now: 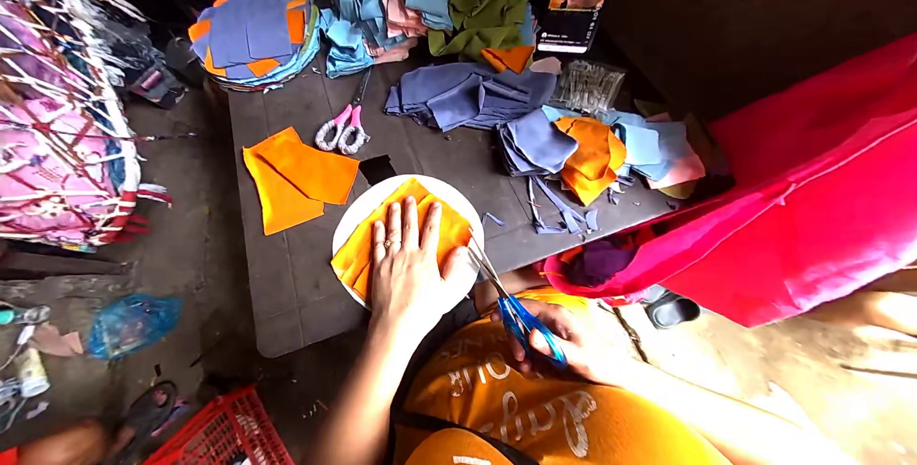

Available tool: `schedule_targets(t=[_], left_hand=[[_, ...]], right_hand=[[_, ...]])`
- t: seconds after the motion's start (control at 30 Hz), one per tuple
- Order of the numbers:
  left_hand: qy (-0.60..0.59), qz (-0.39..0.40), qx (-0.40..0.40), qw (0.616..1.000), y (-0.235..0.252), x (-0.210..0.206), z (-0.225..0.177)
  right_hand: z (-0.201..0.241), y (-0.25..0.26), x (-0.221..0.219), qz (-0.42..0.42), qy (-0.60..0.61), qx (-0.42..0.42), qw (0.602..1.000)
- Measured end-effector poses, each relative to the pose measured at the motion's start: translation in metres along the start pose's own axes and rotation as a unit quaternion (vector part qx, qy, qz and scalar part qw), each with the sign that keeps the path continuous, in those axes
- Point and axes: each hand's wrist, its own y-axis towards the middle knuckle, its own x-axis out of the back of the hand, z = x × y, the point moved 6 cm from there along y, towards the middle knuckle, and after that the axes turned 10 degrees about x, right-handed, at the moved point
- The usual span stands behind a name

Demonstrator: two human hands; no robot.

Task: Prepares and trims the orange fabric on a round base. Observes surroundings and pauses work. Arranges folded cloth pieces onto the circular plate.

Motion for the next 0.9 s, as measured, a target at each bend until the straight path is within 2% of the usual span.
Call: schedule_targets(t=[0.13, 0.3, 0.9], left_hand=[[-0.003, -0.017, -0.005, 1.000, -0.001, 0.000, 0.001], [-0.011, -0.030, -0.008, 0.999, -0.002, 0.000, 0.001], [0.000, -0.025, -0.009, 1.000, -0.001, -0.001, 0.001]], right_hand=[[0.004, 0.003, 0.002, -0.045, -0.007, -0.019, 0.999], [0.007, 0.008, 0.005, -0.084, -0.009, -0.003, 0.996], [0.015, 0.008, 0.010, -0.114, -0.032, -0.022, 0.993]])
